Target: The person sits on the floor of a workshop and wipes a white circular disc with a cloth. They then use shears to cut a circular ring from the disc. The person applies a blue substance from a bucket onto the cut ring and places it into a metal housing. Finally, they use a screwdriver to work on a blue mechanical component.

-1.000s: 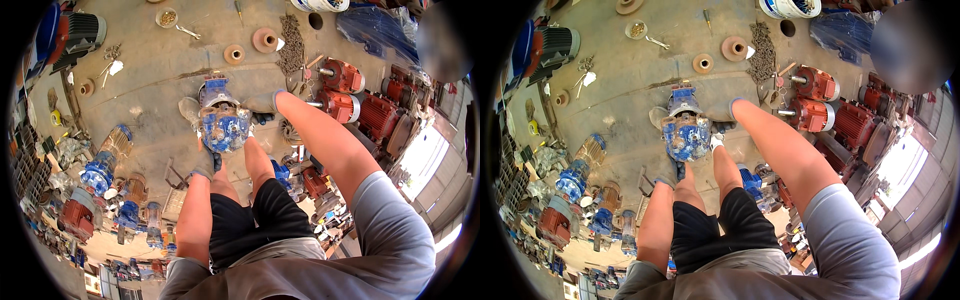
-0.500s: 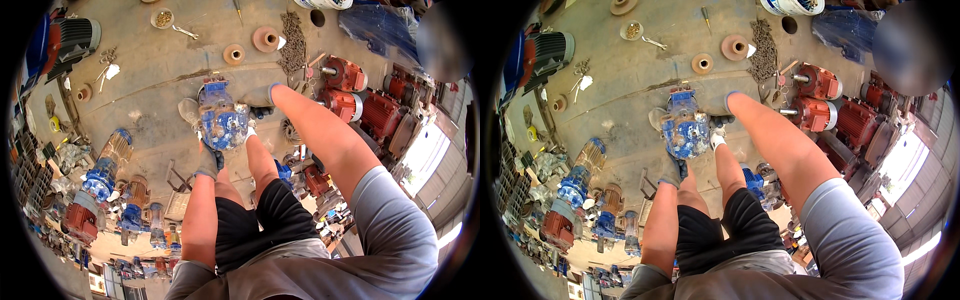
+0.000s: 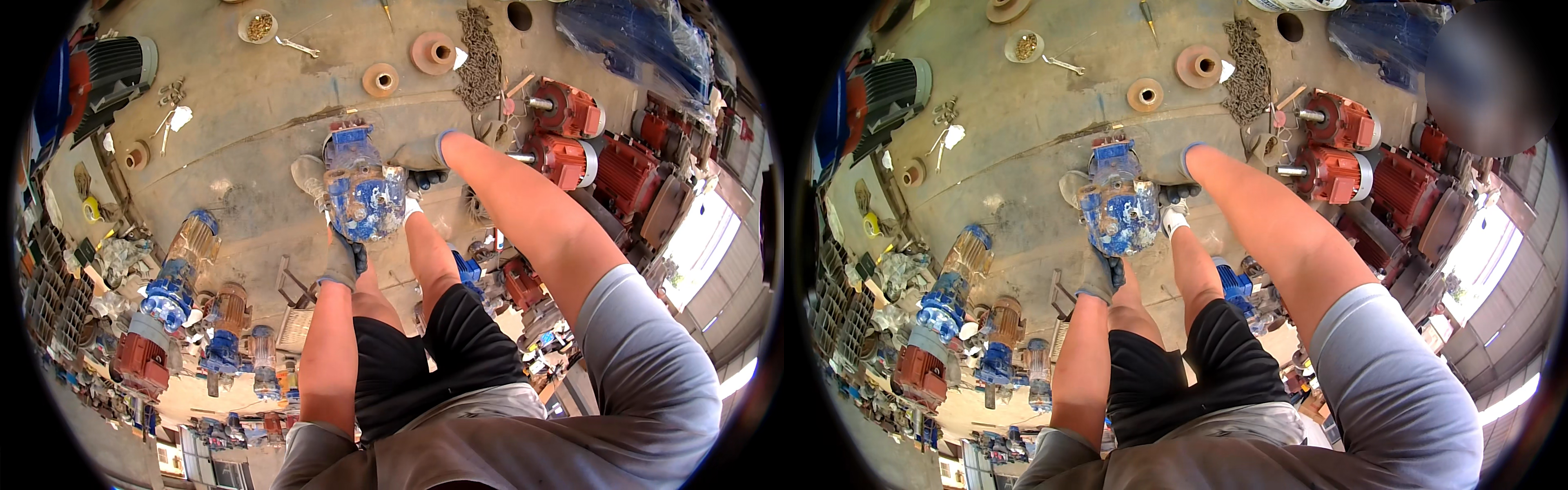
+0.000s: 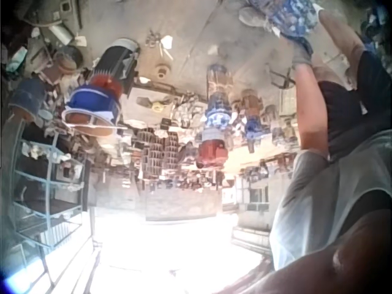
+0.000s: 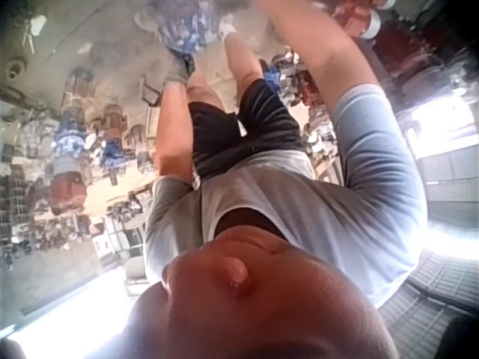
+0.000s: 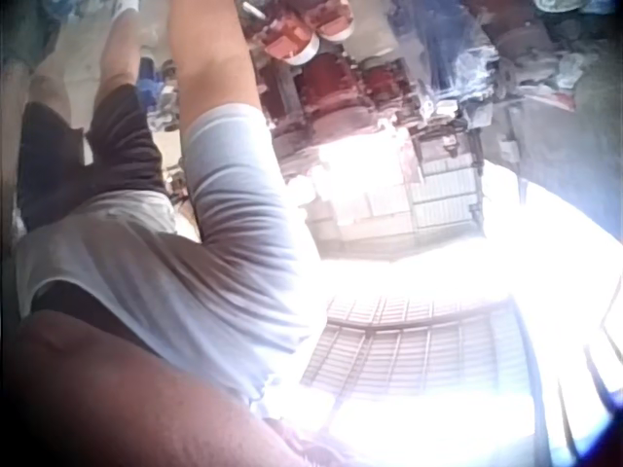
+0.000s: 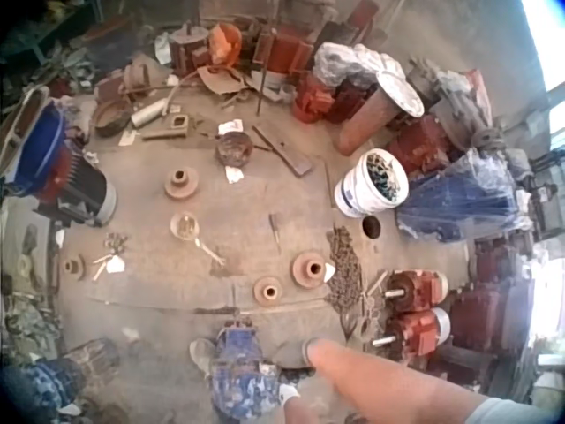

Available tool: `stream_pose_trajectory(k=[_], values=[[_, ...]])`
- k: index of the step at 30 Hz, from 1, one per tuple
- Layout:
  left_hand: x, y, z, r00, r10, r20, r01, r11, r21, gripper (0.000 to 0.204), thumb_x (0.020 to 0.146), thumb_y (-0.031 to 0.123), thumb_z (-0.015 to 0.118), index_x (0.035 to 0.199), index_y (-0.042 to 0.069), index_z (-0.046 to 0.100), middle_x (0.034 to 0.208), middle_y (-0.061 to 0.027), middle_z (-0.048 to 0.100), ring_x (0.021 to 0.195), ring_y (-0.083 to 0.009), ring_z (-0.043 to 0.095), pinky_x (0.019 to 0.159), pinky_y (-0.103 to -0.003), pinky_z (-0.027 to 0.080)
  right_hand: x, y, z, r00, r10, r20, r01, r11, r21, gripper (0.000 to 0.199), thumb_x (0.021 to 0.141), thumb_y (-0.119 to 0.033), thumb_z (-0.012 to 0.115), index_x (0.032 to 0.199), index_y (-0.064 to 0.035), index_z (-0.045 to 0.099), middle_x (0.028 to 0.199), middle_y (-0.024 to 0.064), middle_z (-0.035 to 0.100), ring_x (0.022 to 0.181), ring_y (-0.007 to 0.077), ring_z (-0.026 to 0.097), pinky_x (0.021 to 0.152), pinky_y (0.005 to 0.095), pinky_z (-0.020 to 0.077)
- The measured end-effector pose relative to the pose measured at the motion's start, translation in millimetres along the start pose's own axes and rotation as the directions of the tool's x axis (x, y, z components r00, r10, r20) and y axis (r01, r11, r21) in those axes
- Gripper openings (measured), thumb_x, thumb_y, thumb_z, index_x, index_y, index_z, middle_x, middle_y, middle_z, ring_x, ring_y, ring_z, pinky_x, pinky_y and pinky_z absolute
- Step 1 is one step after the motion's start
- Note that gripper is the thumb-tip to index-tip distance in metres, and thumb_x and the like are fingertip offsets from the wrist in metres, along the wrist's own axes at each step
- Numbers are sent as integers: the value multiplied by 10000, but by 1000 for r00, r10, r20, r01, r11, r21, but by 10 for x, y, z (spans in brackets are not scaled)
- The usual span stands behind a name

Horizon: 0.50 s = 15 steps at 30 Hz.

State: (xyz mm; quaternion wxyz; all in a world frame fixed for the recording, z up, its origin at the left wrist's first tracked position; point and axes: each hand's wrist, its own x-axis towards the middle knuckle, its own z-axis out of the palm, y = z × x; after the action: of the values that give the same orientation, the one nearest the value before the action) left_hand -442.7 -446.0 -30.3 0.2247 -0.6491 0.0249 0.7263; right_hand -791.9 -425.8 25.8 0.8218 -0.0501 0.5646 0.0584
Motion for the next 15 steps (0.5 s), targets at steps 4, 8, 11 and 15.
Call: stream_pose_trajectory(k=[4, 8, 11, 15], values=[[-154, 66, 103, 999, -34, -35, 33, 999, -42, 661, 1077, 706, 323, 655, 222, 481, 489, 8, 441, 344, -179, 346, 336, -327, 248, -122, -40, 15, 999, -25, -43, 25, 1000, -1, 432, 1016, -404, 513, 740, -124, 690, 612, 28, 643, 452, 144, 514, 417, 355, 384], [-92, 10, 13, 999, -33, 4, 33, 999, -1, 664, 1082, 681, 309, 648, 203, 466, 491, -18, 436, 347, -190, 330, 345, -331, 231, -201, -74, 26, 997, -51, -58, 49, 998, -25, 430, 1019, -416, 512, 737, -136, 677, 616, 14, 643, 450, 138, 503, 421, 350, 370], [-87, 7, 18, 1000, -19, 24, 19, 1000, 10, 667, 1078, 685, 308, 642, 203, 453, 491, -21, 433, 350, -189, 320, 350, -331, 223, -164, -92, 7, 999, 8, -39, -8, 1000, -11, 424, 1018, -419, 514, 728, -147, 662, 611, 7, 633, 446, 133, 486, 425, 346, 358], [-147, 64, 98, 1000, -22, -9, 22, 1000, 17, 658, 1079, 678, 308, 647, 201, 445, 493, -24, 433, 353, -189, 310, 353, -336, 214, -136, -92, 27, 999, 37, -23, -37, 999, -16, 472, 1018, -472, 500, 706, -155, 656, 601, -1, 604, 449, 136, 464, 439, 349, 357]])
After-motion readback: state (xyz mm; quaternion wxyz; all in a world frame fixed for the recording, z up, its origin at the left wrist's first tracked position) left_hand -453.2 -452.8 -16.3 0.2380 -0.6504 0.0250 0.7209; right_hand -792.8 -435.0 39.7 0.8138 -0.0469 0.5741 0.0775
